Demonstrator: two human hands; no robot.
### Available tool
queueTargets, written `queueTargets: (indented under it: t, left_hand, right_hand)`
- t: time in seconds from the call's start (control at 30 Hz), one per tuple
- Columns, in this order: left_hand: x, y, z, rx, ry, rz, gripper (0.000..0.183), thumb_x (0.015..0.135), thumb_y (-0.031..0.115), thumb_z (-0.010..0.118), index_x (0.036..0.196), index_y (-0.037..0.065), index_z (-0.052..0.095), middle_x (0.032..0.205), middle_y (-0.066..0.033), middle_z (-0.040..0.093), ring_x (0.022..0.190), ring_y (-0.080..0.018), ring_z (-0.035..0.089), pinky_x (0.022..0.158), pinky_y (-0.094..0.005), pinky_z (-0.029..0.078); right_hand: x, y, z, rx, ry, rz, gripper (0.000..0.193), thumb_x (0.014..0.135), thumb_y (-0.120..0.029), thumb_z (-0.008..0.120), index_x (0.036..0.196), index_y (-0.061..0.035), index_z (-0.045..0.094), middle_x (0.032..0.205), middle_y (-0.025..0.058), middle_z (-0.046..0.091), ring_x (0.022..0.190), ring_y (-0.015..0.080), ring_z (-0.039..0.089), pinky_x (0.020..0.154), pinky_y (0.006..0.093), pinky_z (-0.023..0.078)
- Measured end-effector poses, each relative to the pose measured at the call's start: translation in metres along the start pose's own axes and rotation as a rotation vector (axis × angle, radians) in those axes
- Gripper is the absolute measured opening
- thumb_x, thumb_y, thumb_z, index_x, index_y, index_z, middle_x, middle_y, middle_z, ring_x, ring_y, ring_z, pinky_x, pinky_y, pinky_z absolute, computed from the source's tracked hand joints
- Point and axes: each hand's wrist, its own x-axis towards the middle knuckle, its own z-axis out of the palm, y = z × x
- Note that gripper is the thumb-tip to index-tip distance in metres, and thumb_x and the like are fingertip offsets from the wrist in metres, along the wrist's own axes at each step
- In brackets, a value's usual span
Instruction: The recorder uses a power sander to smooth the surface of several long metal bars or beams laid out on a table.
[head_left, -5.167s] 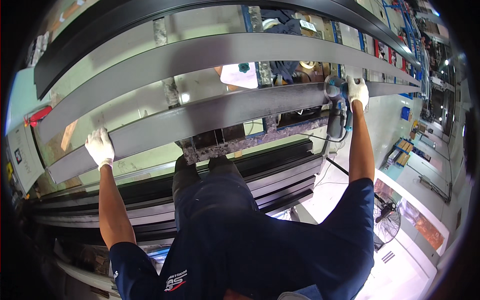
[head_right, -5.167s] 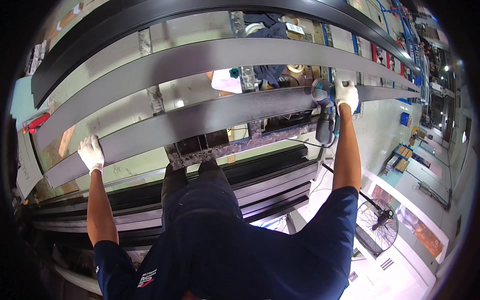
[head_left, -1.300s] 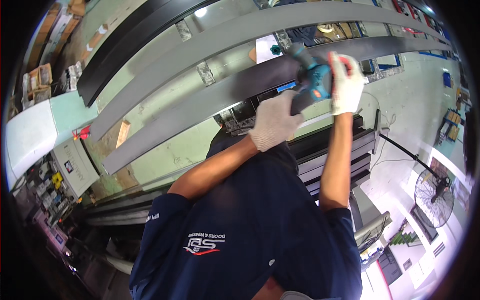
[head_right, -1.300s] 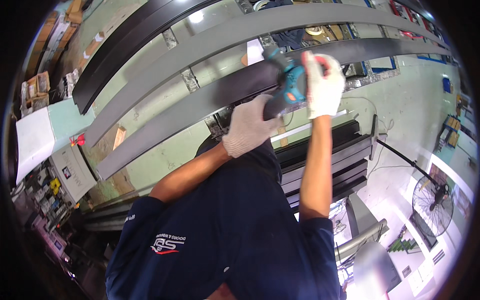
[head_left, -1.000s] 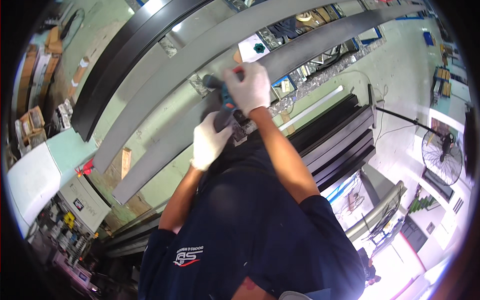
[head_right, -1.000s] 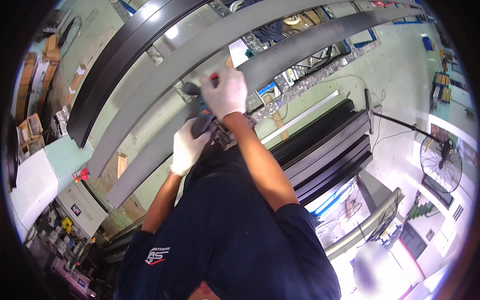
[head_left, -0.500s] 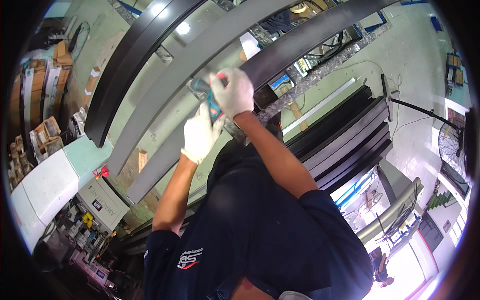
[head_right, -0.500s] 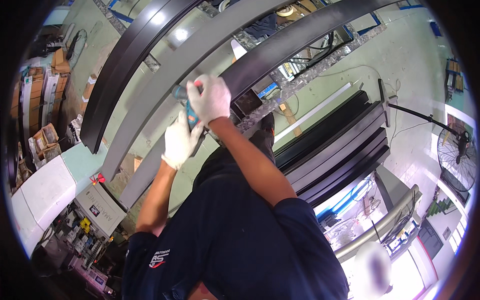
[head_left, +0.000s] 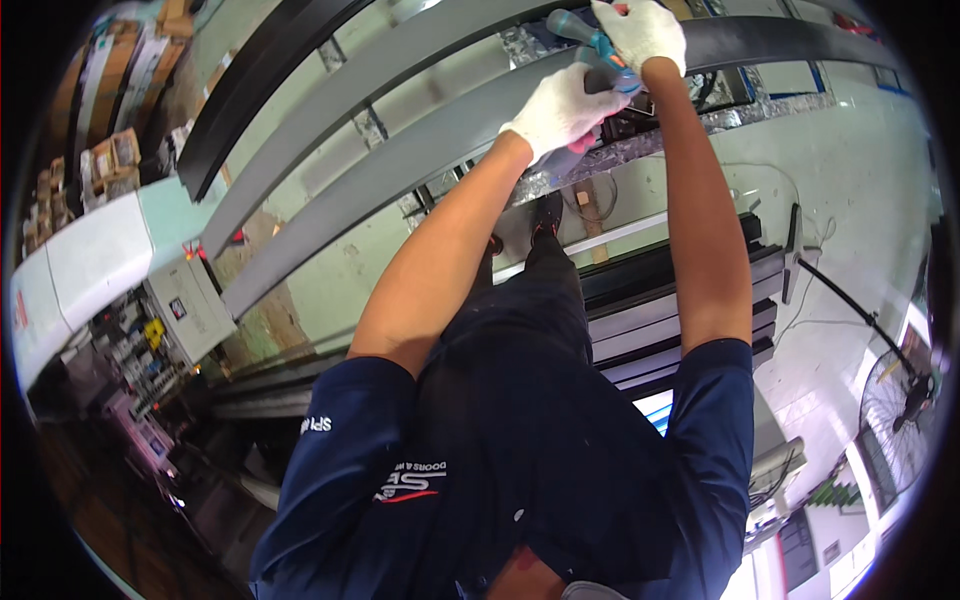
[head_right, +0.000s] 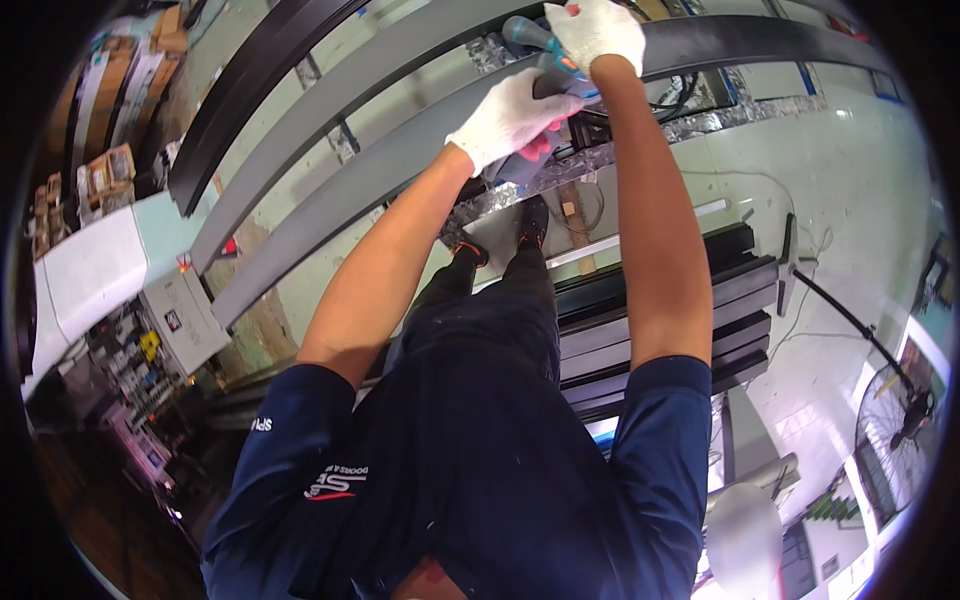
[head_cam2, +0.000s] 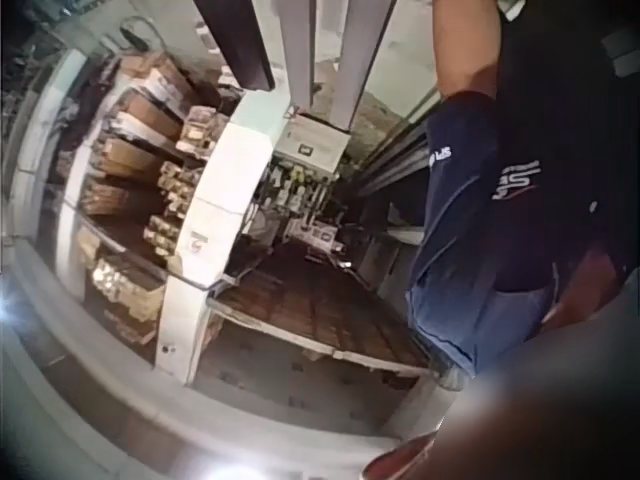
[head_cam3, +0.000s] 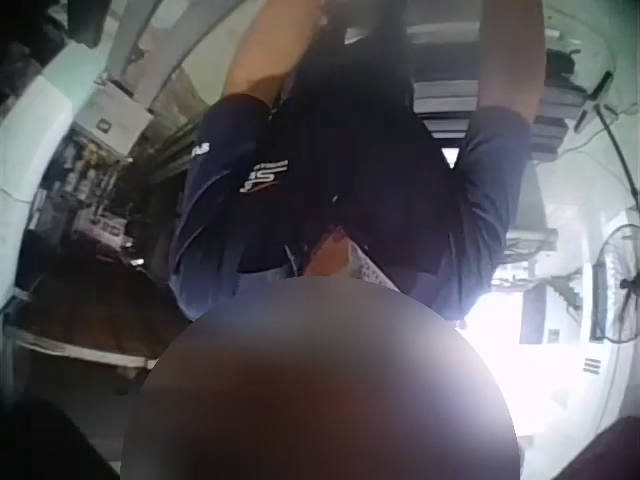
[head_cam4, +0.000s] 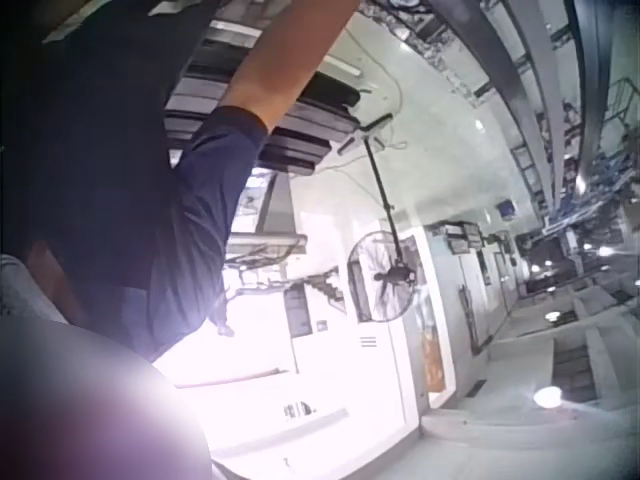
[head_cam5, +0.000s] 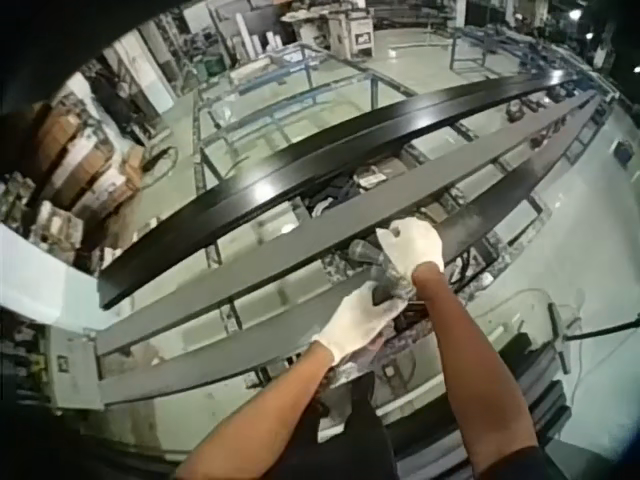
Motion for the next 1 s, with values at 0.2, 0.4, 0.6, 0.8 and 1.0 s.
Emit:
queueTargets:
  t: [0.2,0.4,0.6,0.8,1.0]
  left_hand:
    - [-0.139,-0.091,-0.009,-0.124,-0.009,-0.169,0.044,0.119,0.036,0.069,0.152,0.007,0.07,0.078,0.0012,0.062,0.066,-0.0073,0.061,0.065,-0.0301,0.051]
    - [-0.353,-0.285,0.015,0.132,0.119,-0.325,0.045,0.109,0.034,0.08,0.14,0.002,0.078,0.129,-0.024,0.082,0.126,-0.0359,0.078,0.112,-0.0421,0.058]
    - [-0.332,-0.243,-0.007,-0.532,0.519,-0.203,0.09,0.099,0.01,0.091,0.176,0.003,0.046,0.155,-0.0133,0.065,0.143,-0.0194,0.06,0.118,-0.0396,0.054]
    - [-0.313,-0.168,-0.069,0.255,0.588,-0.223,0.091,0.099,0.047,0.089,0.169,0.0,0.053,0.145,-0.0267,0.071,0.128,-0.042,0.074,0.106,-0.046,0.06]
    - [-0.31,-0.182,-0.113,0.63,0.982,-0.041,0.095,0.098,0.041,0.087,0.173,0.001,0.043,0.149,-0.0309,0.065,0.132,-0.0487,0.07,0.109,-0.0533,0.059]
  right_hand:
    - [-0.015,-0.029,0.007,0.026,-0.304,0.101,0.05,0.106,-0.058,0.065,0.095,-0.015,0.087,0.084,0.0117,0.083,0.094,0.0362,0.083,0.09,0.0482,0.065]
    - [-0.073,-0.093,0.055,0.036,-0.145,-0.082,0.047,0.105,-0.054,0.067,0.101,-0.0117,0.088,0.109,0.0148,0.084,0.109,0.0395,0.078,0.1,0.0497,0.062]
    - [-0.129,-0.175,0.083,0.059,-0.233,-0.1,0.051,0.106,-0.056,0.066,0.099,-0.0097,0.085,0.113,0.0124,0.081,0.114,0.037,0.075,0.101,0.0487,0.06]
    - [-0.168,-0.291,0.126,-0.001,-0.481,-0.405,0.048,0.108,-0.057,0.063,0.107,-0.0171,0.09,0.125,0.0091,0.081,0.124,0.0324,0.073,0.107,0.0505,0.06]
    - [-0.19,-0.363,0.164,0.248,-0.389,-0.262,0.05,0.104,-0.065,0.068,0.114,-0.0226,0.091,0.129,0.006,0.082,0.133,0.0321,0.067,0.115,0.051,0.052]
